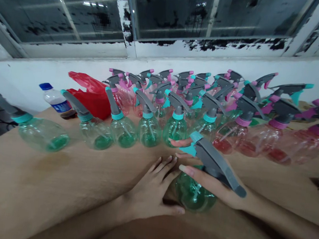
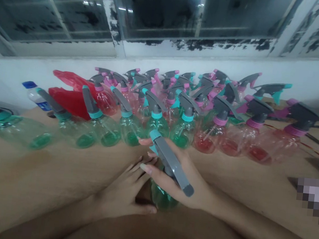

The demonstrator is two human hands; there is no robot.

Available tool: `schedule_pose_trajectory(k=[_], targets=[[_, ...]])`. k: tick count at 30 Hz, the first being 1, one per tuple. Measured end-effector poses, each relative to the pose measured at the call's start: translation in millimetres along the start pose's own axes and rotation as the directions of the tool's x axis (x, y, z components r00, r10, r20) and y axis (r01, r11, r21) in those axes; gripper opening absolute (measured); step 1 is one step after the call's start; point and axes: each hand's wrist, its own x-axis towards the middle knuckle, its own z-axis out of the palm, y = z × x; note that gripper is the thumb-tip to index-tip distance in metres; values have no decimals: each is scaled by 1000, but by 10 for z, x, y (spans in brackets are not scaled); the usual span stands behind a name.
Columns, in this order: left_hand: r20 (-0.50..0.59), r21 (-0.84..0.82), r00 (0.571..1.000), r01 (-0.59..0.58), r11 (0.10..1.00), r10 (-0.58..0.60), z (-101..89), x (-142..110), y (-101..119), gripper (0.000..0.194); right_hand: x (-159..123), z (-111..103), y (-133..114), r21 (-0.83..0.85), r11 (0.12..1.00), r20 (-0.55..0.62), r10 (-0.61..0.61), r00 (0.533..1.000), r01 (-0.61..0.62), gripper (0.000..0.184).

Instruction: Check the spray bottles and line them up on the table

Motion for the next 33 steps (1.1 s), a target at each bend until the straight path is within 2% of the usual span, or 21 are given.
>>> schedule_pose_trajectory(k=[8,27,33], targets=[[33,5,999,5,1000,-5,-38,19,10,93,20,16,-15,20,1000,-11,-11,1000,11,36],[1,6,1000,-4,1000,4,-40,19,17,91,20,-11,74,42,999,36,-22,999,21,35],[-6,25,1000,-23,999,23,-49,19,8,92,49,-38,2,52,992,74,-115,991,112,24]])
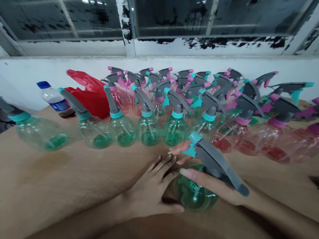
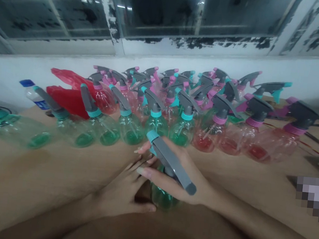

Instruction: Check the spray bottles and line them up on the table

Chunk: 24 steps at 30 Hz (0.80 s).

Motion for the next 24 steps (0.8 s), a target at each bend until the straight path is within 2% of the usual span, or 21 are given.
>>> schedule_pose_trajectory(k=[3,8,13,18,24], targets=[[13,7,1000,9,1000,-9,22,-10,-10,92,3,-1,-41,-82,997,-43,-5,999,1,14],[54,14,998,30,999,-31,30,-11,-9,92,-47,16,-67,-247,968,-131,17,991,-50,19],[65,16,997,31,999,-32,7,-1,-1,92,-46,23,-42,-203,977,-114,38,993,-60,8],[48,25,999,22,999,-23,24,-11,-10,90,-51,8,-16,-136,990,-73,34,997,-44,32],[59,11,998,36,999,-36,23,-4,-7,89,-53,1,-59,-144,989,-91,3,996,-16,42]])
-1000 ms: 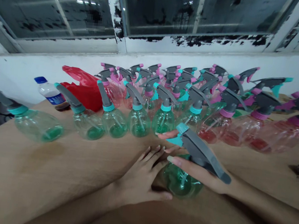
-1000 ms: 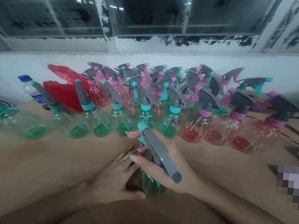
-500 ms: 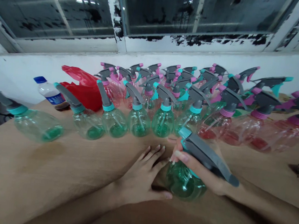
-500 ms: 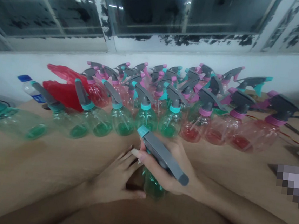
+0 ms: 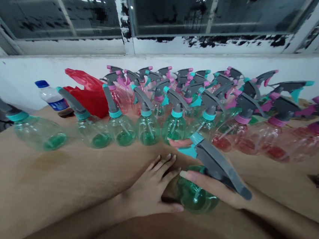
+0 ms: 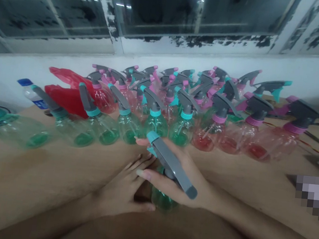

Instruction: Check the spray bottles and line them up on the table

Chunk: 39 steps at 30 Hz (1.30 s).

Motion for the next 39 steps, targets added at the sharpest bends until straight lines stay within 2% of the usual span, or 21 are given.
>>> schedule_pose_trajectory(k=[12,25,39], targets=[[-27,5,1000,-10,1000,10,21,-7,-15,90,-21,20,60,-17,1000,-12,-11,1000,11,44],[-43,-25,999,-19,999,18,13,-3,-9,91,-21,16,67,67,998,29,16,999,-18,38],[-65,-42,997,-34,999,31,15,5,-11,92,-29,33,92,132,990,46,38,998,-43,41]])
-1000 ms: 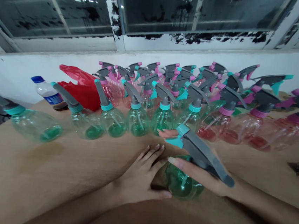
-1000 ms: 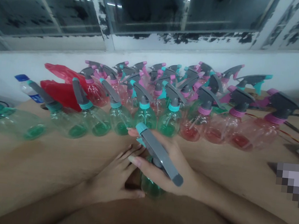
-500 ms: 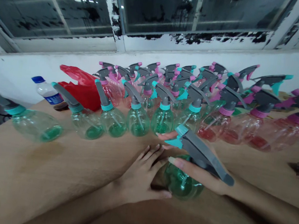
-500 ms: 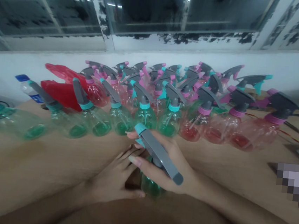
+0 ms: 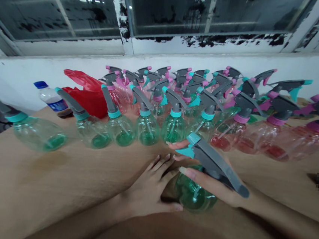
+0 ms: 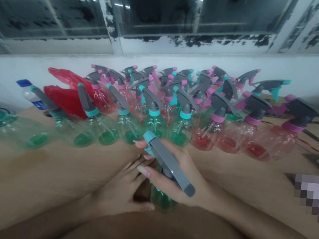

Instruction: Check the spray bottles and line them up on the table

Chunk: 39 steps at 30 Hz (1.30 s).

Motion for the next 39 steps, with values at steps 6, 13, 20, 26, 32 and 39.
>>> schedule_pose_trajectory(k=[6,13,20,26,32,39], targets=[[-8,32,1000,-4,999,4,1,-4,5,90,15,-4,-14,-20,1000,-5,-10,1000,10,42],[-9,36,1000,-16,999,17,9,-10,-3,92,19,8,-23,-19,999,-26,-29,999,28,35],[37,39,999,9,999,-10,-36,6,14,91,28,6,-34,-50,998,-22,-43,999,42,32],[6,47,1000,-2,999,2,18,-16,-12,95,9,-10,-81,-209,977,-60,-45,997,31,12],[13,29,1000,6,1000,-7,16,-16,-6,93,35,-23,-40,-191,980,-49,-75,996,64,9],[26,24,999,24,999,-24,-32,-2,22,89,27,4,22,-41,999,-38,4,999,-6,32]])
